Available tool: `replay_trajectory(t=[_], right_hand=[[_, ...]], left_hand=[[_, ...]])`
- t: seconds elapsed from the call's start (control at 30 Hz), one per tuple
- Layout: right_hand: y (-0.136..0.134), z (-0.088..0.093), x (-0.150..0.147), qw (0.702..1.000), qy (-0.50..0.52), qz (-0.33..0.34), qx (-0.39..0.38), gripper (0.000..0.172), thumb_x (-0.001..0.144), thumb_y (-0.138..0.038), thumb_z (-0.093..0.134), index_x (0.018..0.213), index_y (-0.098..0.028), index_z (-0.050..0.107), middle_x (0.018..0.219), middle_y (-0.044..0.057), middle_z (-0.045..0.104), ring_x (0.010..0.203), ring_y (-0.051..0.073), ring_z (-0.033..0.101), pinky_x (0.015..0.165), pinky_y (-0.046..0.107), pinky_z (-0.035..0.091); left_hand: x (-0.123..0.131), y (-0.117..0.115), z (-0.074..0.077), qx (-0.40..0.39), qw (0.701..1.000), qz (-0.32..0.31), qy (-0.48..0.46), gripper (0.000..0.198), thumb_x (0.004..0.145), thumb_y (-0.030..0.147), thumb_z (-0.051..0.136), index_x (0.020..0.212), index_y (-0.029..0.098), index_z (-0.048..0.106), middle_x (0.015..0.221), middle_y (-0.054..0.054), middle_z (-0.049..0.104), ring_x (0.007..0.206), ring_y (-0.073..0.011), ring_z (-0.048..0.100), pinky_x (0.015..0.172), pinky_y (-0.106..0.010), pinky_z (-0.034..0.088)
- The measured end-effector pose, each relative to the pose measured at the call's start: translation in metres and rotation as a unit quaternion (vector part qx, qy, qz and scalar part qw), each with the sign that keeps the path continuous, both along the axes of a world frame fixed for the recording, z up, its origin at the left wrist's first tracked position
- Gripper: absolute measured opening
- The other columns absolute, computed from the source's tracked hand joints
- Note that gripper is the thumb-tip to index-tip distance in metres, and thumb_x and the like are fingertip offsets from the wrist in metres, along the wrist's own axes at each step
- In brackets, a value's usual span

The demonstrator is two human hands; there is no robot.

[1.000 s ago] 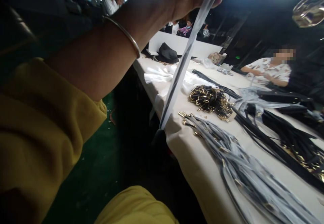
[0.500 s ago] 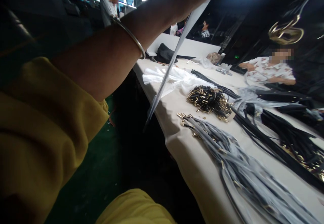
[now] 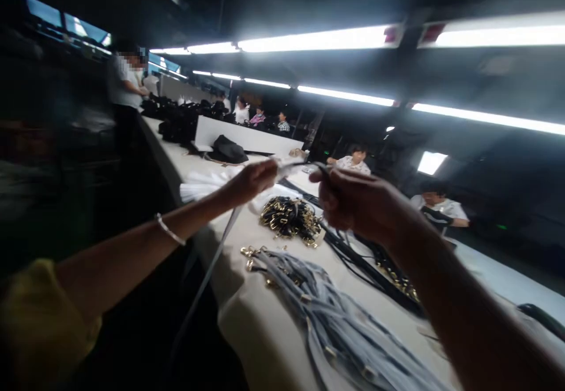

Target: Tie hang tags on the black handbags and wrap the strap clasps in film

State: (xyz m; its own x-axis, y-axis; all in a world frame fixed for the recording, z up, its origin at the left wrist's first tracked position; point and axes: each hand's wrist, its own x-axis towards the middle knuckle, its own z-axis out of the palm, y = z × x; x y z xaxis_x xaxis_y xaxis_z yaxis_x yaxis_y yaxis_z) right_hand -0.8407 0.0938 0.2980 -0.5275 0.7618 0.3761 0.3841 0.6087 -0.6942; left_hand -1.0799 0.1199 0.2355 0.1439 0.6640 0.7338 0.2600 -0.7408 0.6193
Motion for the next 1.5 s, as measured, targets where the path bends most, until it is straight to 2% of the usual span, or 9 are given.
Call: replay_trajectory(t=[0.13, 0.3, 0.43, 0.6, 0.93, 1.07, 1.2, 1.33, 1.5], right_hand=[[-0.019, -0.031, 0.027, 0.933, 0.257, 0.128, -0.215, 0.038, 0.080, -0.039, 0.073, 0.113, -0.020, 0.067, 0.084, 0.001, 0.067, 0.064, 0.010, 0.063, 0.060, 0.023, 0.052], [-0.036, -0.094, 0.052, 0.895, 0.438, -0.022, -0.077, 0.023, 0.083, -0.036, 0.072, 0.102, -0.023, 0.068, 0.093, 0.003, 0.073, 0.087, 0.019, 0.070, 0.071, 0.029, 0.056], [-0.058, -0.112, 0.091, 0.943, 0.202, -0.128, 0.229, 0.018, 0.094, -0.024, 0.056, 0.108, -0.026, 0.068, 0.106, 0.006, 0.072, 0.102, 0.022, 0.067, 0.088, 0.036, 0.053], [-0.076, -0.115, 0.157, 0.901, -0.112, -0.059, 0.415, 0.036, 0.093, -0.007, 0.044, 0.121, -0.024, 0.059, 0.112, 0.006, 0.069, 0.110, 0.020, 0.063, 0.115, 0.048, 0.030], [-0.156, -0.212, 0.189, 0.990, -0.133, -0.055, -0.003, 0.035, 0.093, -0.048, 0.049, 0.077, -0.018, 0.055, 0.078, 0.004, 0.055, 0.078, 0.019, 0.051, 0.088, 0.041, 0.045], [-0.172, -0.202, 0.177, 0.916, 0.272, 0.039, -0.292, 0.044, 0.092, -0.058, 0.050, 0.097, -0.016, 0.061, 0.066, -0.002, 0.051, 0.059, 0.011, 0.049, 0.075, 0.033, 0.049], [-0.164, -0.165, 0.173, 0.847, 0.485, 0.046, -0.214, 0.029, 0.092, -0.039, 0.062, 0.111, -0.018, 0.062, 0.069, -0.002, 0.056, 0.065, 0.012, 0.057, 0.095, 0.044, 0.046], [-0.147, -0.144, 0.179, 0.911, 0.409, -0.043, -0.025, 0.022, 0.096, -0.031, 0.055, 0.115, -0.021, 0.061, 0.081, 0.001, 0.064, 0.078, 0.014, 0.062, 0.102, 0.043, 0.043], [-0.128, -0.134, 0.201, 0.950, -0.003, -0.153, 0.273, 0.016, 0.096, -0.020, 0.048, 0.108, -0.018, 0.058, 0.091, 0.008, 0.066, 0.088, 0.020, 0.062, 0.096, 0.042, 0.044]], left_hand=[[0.079, -0.017, -0.071, -0.126, 0.970, -0.171, -0.121, 0.031, 0.096, 0.045, 0.047, 0.080, 0.018, 0.049, 0.058, 0.009, 0.035, 0.048, -0.0060, 0.031, 0.046, -0.020, 0.025], [0.173, -0.062, -0.082, -0.246, 0.888, -0.324, -0.213, 0.041, 0.091, 0.060, 0.049, 0.084, 0.019, 0.047, 0.050, 0.011, 0.033, 0.039, -0.0052, 0.020, 0.040, -0.020, 0.015], [0.208, -0.082, -0.066, -0.294, 0.846, -0.409, -0.174, 0.046, 0.088, 0.065, 0.050, 0.082, 0.019, 0.047, 0.054, 0.008, 0.039, 0.040, -0.0059, 0.026, 0.040, -0.020, 0.018], [0.214, -0.094, -0.079, -0.321, 0.825, -0.465, -0.012, 0.029, 0.084, 0.044, 0.062, 0.083, 0.015, 0.060, 0.076, -0.001, 0.058, 0.068, -0.0124, 0.053, 0.067, -0.024, 0.041], [0.191, -0.061, -0.108, -0.301, 0.854, -0.316, 0.284, 0.021, 0.071, 0.021, 0.069, 0.093, 0.020, 0.067, 0.074, 0.004, 0.056, 0.070, -0.0122, 0.046, 0.061, -0.020, 0.032], [0.222, -0.061, -0.124, -0.343, 0.819, -0.421, 0.187, 0.025, 0.082, 0.040, 0.064, 0.079, 0.015, 0.066, 0.070, 0.002, 0.054, 0.065, -0.0121, 0.048, 0.061, -0.022, 0.036], [0.272, -0.094, -0.131, -0.437, 0.762, -0.477, -0.019, 0.038, 0.077, 0.048, 0.070, 0.062, 0.015, 0.056, 0.062, 0.001, 0.052, 0.056, -0.0086, 0.046, 0.057, -0.020, 0.038], [0.307, -0.118, -0.134, -0.554, 0.714, -0.411, -0.121, 0.045, 0.074, 0.061, 0.067, 0.070, 0.019, 0.052, 0.049, 0.008, 0.043, 0.032, -0.0041, 0.026, 0.035, -0.018, 0.019], [0.294, -0.124, -0.137, -0.463, 0.785, -0.407, -0.059, 0.062, 0.076, 0.079, 0.053, 0.083, 0.018, 0.064, 0.067, -0.004, 0.063, 0.051, -0.0134, 0.053, 0.047, -0.022, 0.040]])
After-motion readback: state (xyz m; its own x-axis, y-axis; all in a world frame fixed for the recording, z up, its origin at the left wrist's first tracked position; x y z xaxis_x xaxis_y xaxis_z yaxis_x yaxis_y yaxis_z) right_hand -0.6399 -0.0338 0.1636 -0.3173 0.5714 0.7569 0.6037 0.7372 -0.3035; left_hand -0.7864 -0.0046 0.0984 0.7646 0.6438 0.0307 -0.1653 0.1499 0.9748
